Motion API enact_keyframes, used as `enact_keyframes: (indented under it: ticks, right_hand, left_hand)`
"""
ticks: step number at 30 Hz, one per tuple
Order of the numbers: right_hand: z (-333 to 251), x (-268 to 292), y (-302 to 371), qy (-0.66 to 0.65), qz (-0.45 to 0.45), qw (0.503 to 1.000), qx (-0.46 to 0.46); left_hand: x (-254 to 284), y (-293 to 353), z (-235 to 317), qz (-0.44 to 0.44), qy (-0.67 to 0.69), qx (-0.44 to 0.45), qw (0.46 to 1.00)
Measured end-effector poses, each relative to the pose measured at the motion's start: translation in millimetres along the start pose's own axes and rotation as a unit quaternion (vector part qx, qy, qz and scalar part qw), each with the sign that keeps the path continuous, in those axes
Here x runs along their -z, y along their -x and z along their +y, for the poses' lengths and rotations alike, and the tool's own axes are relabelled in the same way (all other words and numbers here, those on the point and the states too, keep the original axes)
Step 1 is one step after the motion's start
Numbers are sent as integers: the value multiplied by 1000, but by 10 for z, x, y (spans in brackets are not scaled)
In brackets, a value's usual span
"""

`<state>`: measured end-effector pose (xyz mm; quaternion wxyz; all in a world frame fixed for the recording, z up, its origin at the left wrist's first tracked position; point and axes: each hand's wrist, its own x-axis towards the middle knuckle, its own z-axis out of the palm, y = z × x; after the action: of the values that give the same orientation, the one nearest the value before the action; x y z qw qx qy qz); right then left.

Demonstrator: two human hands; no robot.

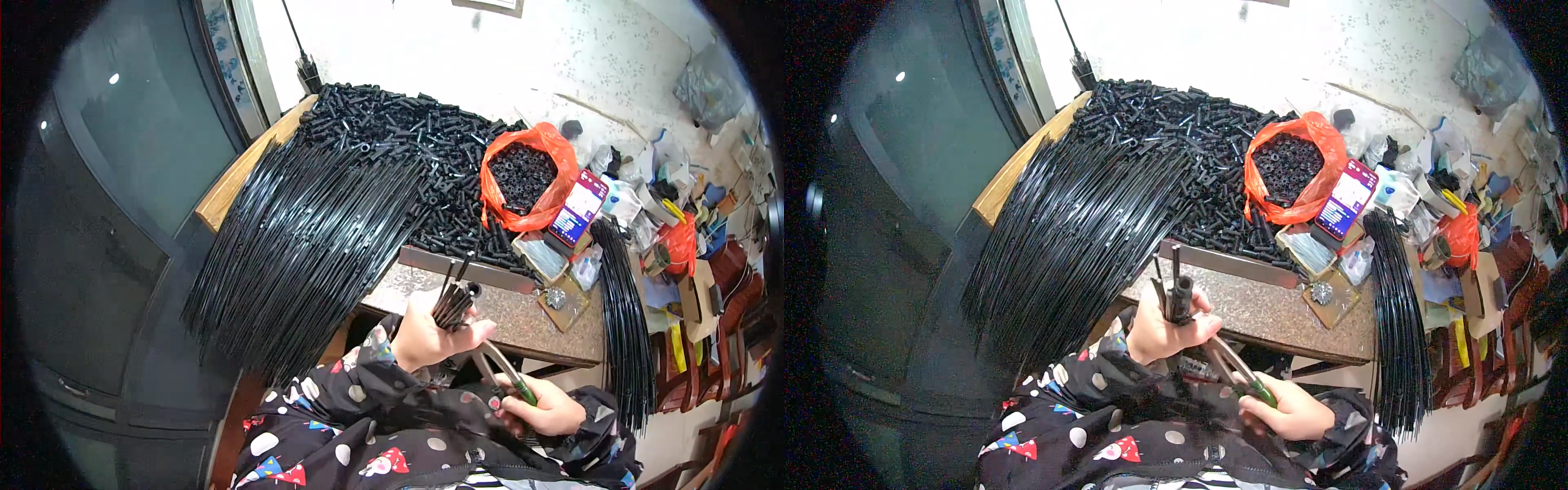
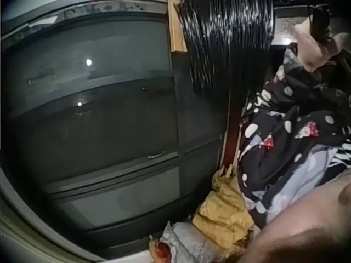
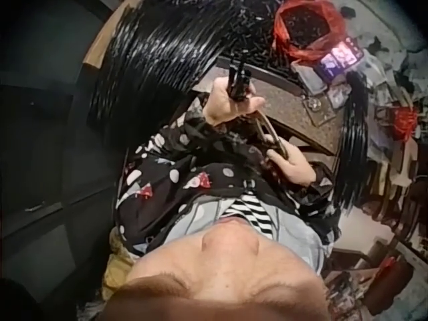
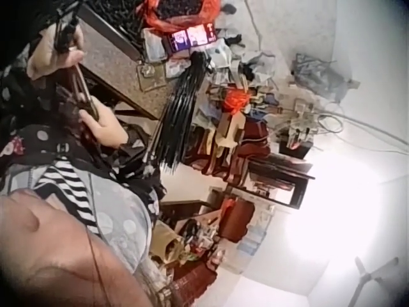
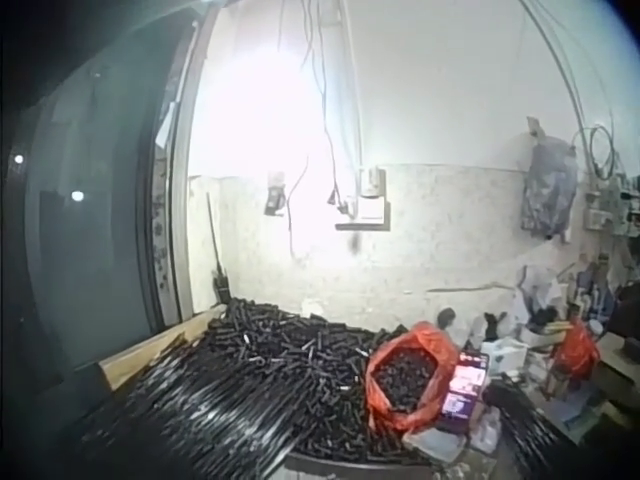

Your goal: Assemble black electrical cables with connectors using a manual tool at a factory workbench.

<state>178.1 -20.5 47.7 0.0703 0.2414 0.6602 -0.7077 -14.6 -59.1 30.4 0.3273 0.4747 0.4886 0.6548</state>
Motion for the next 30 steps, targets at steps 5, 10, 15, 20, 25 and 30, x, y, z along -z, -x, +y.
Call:
enact_keyframes:
  ticks: [5,10,15,20,25,30]
  right_hand:
    - [-88,-115,-21,381,247,890,42]
    - [-26,-185,-81,123,144,966,173]
    - [-20,-333,-141,209,226,934,179]
    - [1,-326,-190,176,210,949,157]
    - [-119,-208,-146,162,214,955,123]
    - [207,382,-170,255,357,890,125]
  left_hand:
    - [62,-5,5,-23,-64,-27,997]
    - [5,-3,168,-21,9,-46,999]
    - [32,41,157,7,98,1,995]
    - [-59,46,240,49,6,3,999]
    - [-104,-68,229,21,27,-18,999]
    - [29,-112,92,-30,1,-11,999]
